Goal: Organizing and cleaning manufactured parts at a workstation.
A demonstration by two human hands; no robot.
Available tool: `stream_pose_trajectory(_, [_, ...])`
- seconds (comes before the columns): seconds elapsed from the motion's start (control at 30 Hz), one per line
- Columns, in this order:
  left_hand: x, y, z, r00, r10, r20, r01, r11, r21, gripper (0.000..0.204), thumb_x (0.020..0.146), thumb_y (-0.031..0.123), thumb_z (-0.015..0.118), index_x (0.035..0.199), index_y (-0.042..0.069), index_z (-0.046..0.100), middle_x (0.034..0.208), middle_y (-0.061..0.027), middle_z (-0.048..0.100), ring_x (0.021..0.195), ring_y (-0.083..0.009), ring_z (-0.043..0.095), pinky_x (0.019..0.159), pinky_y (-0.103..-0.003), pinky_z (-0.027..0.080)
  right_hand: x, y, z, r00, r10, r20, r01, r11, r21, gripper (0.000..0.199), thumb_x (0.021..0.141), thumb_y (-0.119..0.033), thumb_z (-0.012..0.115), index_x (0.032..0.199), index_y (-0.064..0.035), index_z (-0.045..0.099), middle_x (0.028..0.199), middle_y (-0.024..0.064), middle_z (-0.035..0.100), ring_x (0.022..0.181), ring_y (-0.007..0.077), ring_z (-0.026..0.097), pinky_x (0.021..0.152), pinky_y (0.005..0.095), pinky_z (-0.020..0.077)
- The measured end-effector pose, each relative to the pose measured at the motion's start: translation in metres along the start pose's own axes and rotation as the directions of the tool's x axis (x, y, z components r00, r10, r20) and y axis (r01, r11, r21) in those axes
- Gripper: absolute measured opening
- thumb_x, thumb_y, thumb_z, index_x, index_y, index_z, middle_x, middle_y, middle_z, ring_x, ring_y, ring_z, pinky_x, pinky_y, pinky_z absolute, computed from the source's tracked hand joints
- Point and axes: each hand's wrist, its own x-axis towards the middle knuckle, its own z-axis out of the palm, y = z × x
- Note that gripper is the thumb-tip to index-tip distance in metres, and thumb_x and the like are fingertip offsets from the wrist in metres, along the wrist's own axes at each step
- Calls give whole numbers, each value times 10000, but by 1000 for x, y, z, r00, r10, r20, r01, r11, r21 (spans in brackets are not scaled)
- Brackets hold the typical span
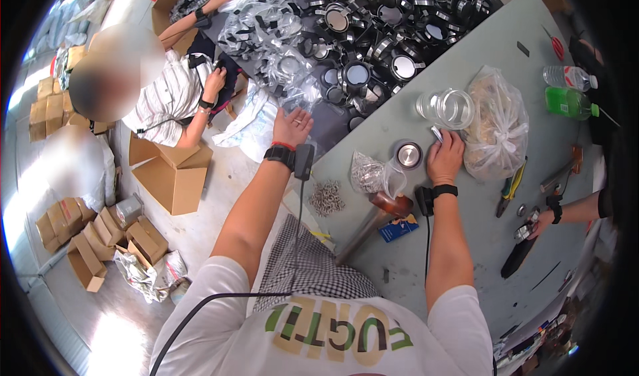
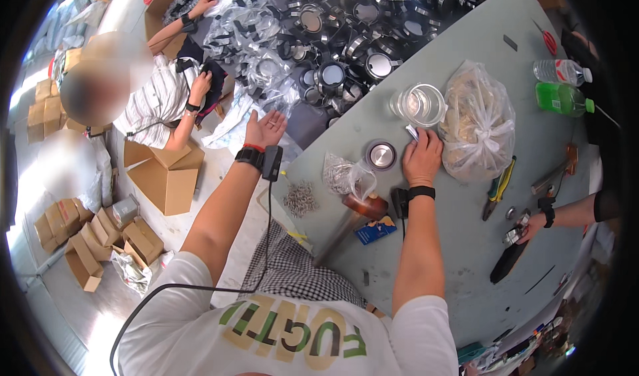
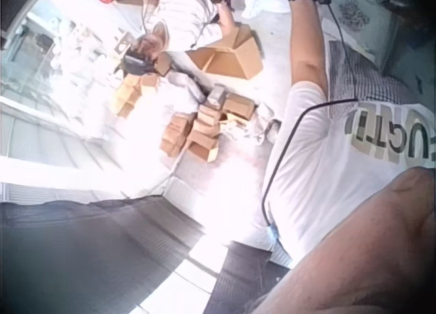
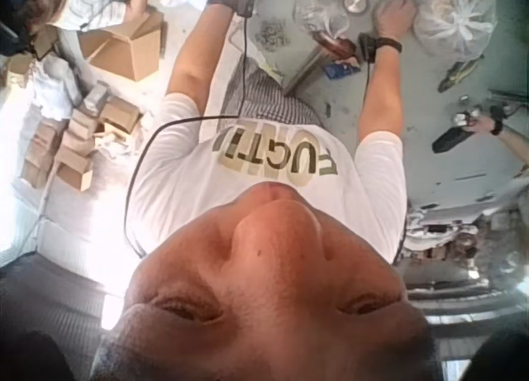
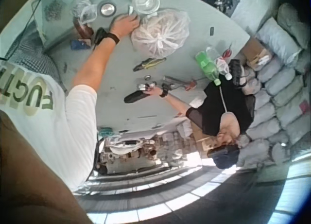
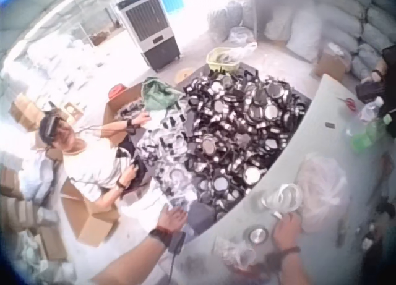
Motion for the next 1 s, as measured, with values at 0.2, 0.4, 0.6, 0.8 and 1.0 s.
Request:
stream_pose_trajectory(0.2, [103, -17, 42, 1000, 23, -16, -22, 998, 59, 810, 834, 627, 272, 1269, -55, 321, 1247, -176, 396, 1160, -315, 391, 976, -436, 306, 2, 10, 5, 997, 51, 59, -48, 998, -51, 349, 740, -106, 527, 1082, -48, 487, 1037, 181, 477, 918, 365, 460, 782, 444, 400])
stream_pose_trajectory(0.4, [156, -13, 57, 998, 38, 47, -49, 969, 241, 828, 827, 646, 258, 1264, -54, 324, 1277, -187, 370, 1172, -315, 384, 968, -443, 324, 5, 4, 4, 999, 33, 36, -32, 999, -39, 358, 723, -101, 545, 1073, -53, 493, 1004, 180, 480, 914, 371, 461, 774, 436, 412])
stream_pose_trajectory(0.6, [179, -9, 75, 998, 64, -10, -63, 997, 51, 811, 842, 608, 288, 1312, -46, 190, 1333, -205, 277, 1198, -321, 353, 967, -445, 326, -1, 9, 4, 998, 52, 21, -51, 998, -41, 367, 716, -107, 558, 1075, -63, 497, 1010, 175, 483, 917, 370, 465, 781, 428, 418])
stream_pose_trajectory(0.8, [173, 10, 73, 994, 100, -42, -102, 994, -33, 751, 861, 480, 415, 1323, -30, 116, 1332, -247, 249, 1108, -400, 431, 873, -493, 422, 3, 7, 4, 996, 68, 51, -69, 998, 7, 340, 710, -102, 570, 1042, -54, 516, 1036, 151, 486, 908, 350, 474, 782, 410, 423])
stream_pose_trajectory(1.0, [52, -6, 72, 907, 296, 300, -414, 762, 499, 497, 911, 305, 393, 1239, -62, 324, 1230, -217, 420, 1081, -300, 496, 882, -367, 431, 1, 9, 2, 996, 87, 0, -87, 994, 59, 293, 713, -96, 573, 1000, -72, 522, 1014, 123, 496, 906, 311, 485, 783, 387, 431])
